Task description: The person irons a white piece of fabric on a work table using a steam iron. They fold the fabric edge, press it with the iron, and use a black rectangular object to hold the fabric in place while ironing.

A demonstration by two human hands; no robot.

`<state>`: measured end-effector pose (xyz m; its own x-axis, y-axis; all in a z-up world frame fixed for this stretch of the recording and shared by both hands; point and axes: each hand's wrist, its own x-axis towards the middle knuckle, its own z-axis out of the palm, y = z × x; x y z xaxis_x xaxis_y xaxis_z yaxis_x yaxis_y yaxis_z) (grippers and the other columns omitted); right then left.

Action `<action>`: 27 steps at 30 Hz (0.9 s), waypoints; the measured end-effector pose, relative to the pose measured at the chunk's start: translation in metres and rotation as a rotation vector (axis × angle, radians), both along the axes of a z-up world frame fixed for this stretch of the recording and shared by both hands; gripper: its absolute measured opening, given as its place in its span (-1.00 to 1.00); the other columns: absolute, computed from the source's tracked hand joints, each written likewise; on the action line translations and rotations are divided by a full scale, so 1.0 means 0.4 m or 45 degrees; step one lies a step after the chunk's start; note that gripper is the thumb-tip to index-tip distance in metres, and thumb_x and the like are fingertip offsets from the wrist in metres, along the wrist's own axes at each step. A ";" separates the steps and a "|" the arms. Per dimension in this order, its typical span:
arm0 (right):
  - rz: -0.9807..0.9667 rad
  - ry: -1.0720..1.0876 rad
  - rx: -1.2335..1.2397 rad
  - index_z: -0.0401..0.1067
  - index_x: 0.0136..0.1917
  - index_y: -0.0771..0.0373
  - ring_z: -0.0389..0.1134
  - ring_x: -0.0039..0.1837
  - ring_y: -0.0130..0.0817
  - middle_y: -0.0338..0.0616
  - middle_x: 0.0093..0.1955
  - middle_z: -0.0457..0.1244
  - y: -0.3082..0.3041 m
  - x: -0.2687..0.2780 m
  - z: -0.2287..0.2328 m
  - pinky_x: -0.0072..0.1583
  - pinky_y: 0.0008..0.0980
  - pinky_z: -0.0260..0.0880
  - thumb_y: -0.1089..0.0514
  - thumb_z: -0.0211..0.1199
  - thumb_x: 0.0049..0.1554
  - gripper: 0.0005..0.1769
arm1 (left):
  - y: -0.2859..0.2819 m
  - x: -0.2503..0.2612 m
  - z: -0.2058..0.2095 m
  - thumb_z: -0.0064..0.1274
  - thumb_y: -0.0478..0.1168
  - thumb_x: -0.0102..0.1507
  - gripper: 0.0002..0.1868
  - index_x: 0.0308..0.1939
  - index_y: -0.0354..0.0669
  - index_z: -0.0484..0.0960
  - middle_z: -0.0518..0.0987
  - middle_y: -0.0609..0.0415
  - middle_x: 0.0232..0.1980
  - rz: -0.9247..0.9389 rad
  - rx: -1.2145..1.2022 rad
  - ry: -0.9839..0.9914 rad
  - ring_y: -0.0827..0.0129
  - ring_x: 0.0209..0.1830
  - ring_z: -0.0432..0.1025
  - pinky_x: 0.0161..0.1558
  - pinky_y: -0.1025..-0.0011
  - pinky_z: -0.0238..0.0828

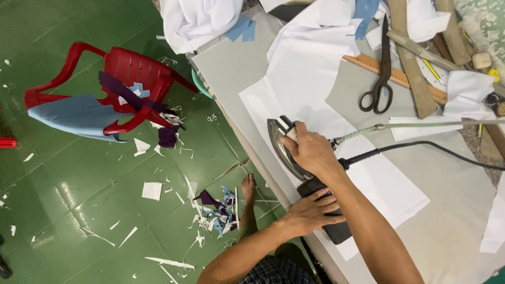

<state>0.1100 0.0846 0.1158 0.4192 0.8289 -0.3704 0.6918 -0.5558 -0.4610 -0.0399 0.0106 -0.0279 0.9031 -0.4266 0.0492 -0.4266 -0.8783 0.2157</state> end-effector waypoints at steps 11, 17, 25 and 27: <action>-0.057 -0.282 -0.065 0.20 -0.04 0.28 0.29 -0.43 0.21 0.01 -0.45 0.29 0.079 -0.015 -0.023 -0.37 0.11 0.25 -0.34 -0.09 0.35 -0.41 | 0.013 0.009 0.033 0.25 0.26 0.23 -0.07 0.56 0.37 0.06 0.07 0.23 0.66 -0.009 -0.173 0.098 0.28 0.72 -0.20 0.68 0.08 -0.53; -0.041 -0.208 -0.112 0.20 0.00 0.28 0.29 -0.43 0.14 -0.03 -0.44 0.30 0.189 -0.001 -0.002 -0.37 0.09 0.27 -0.29 -0.15 0.38 -0.45 | 0.011 -0.008 0.043 0.28 -0.23 0.20 -0.20 0.46 0.28 0.27 0.17 0.25 0.63 0.062 -0.393 0.082 0.31 0.69 0.00 0.72 0.13 -0.34; 0.023 -0.297 -0.041 0.23 0.01 0.30 0.30 -0.46 0.11 -0.06 -0.47 0.28 0.306 0.016 -0.020 -0.42 0.04 0.27 -0.31 -0.11 0.38 -0.42 | 0.088 0.011 0.092 0.39 -0.36 0.07 -0.33 0.24 0.14 0.57 0.47 0.16 0.43 0.133 -0.539 0.008 0.22 0.55 0.25 0.65 0.04 0.02; 0.026 -0.245 -0.070 0.24 0.04 0.31 0.31 -0.45 0.09 -0.06 -0.45 0.30 0.330 0.019 -0.011 -0.41 0.02 0.29 -0.30 -0.11 0.39 -0.43 | 0.159 0.029 0.123 0.33 -0.42 0.04 -0.19 0.35 0.14 0.43 0.38 0.20 0.49 0.147 -0.522 0.255 0.26 0.57 0.15 0.65 0.10 -0.17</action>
<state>0.1175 0.2167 0.1115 0.4699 0.8188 -0.3298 0.7757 -0.5613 -0.2885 -0.0284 0.0741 0.0213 0.9525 -0.3043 0.0120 -0.2453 -0.7430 0.6227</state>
